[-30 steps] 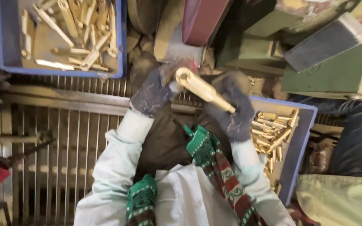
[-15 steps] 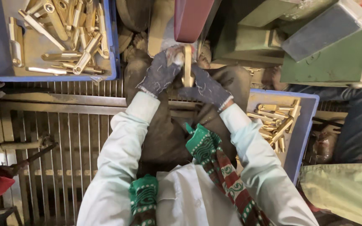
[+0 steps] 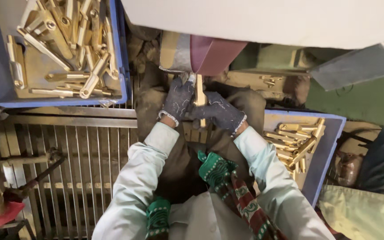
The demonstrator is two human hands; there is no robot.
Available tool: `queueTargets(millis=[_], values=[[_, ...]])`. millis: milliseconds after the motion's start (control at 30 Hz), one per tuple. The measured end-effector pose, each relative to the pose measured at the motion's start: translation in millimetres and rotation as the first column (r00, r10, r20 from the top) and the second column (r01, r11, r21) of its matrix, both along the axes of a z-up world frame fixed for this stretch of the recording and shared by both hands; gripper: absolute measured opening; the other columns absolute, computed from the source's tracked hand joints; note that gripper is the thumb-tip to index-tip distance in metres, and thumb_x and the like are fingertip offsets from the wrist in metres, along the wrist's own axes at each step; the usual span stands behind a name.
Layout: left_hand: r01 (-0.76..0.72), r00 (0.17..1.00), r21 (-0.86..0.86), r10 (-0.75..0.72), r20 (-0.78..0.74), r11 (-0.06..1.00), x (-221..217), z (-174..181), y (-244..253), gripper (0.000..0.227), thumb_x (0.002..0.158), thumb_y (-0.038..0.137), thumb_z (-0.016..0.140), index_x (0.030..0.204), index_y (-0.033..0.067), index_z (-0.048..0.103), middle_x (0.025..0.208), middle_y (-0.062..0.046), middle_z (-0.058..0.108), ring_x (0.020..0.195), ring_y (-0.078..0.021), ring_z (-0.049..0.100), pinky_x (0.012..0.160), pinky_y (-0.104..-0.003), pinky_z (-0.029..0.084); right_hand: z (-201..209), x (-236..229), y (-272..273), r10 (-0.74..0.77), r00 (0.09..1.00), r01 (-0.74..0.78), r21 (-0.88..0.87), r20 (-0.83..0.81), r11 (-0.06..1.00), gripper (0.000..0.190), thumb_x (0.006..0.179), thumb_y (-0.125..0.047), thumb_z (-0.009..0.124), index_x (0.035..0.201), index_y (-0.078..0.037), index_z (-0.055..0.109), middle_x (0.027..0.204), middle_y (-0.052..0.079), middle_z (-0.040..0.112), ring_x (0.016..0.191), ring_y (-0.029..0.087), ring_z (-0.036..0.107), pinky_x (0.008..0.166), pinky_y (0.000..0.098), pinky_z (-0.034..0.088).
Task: The person repeatedly picks up brass-colored metal parts from a blue bin, presses them against a moving belt sander to smooth the surfaces, and places the finished parts into a second bin. The process is performed one item at a time in a continuous loop.
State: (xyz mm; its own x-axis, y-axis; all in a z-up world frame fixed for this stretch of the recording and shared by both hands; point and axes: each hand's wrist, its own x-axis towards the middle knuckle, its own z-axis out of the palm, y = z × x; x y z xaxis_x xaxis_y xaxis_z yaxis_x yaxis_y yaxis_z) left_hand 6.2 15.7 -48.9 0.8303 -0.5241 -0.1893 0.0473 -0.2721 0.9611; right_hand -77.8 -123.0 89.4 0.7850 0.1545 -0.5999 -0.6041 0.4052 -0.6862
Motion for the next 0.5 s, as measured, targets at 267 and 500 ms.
queueTargets(millis=[267,500], values=[[0.128,0.810,0.418,-0.338,0.480,0.899,2.8,-9.7,1.2,0.044,0.094,0.004,0.061,0.137,0.0011,0.060,0.130,-0.022,0.062,0.120,-0.0414,0.059,0.100,-0.045,0.048,3.9,0.5,-4.2,0.074,0.883,0.098,-0.335,0.463,0.937,0.026,0.092,-0.015,0.069,0.112,0.002,0.067,0.100,0.013,0.068,0.084,0.023,0.067,0.070,0.0326,0.056],[0.217,0.958,-0.376,-0.271,-0.097,0.901,-47.1,133.0,53.1,0.044,0.102,0.016,0.070,0.141,-0.0020,0.059,0.136,-0.012,0.064,0.127,-0.0226,0.060,0.111,-0.037,0.048,48.2,-85.3,34.0,0.311,0.885,0.119,-0.814,0.347,0.569,0.050,0.082,-0.025,0.087,0.119,-0.003,0.062,0.099,0.011,0.071,0.086,0.024,0.072,0.075,0.0362,0.056]])
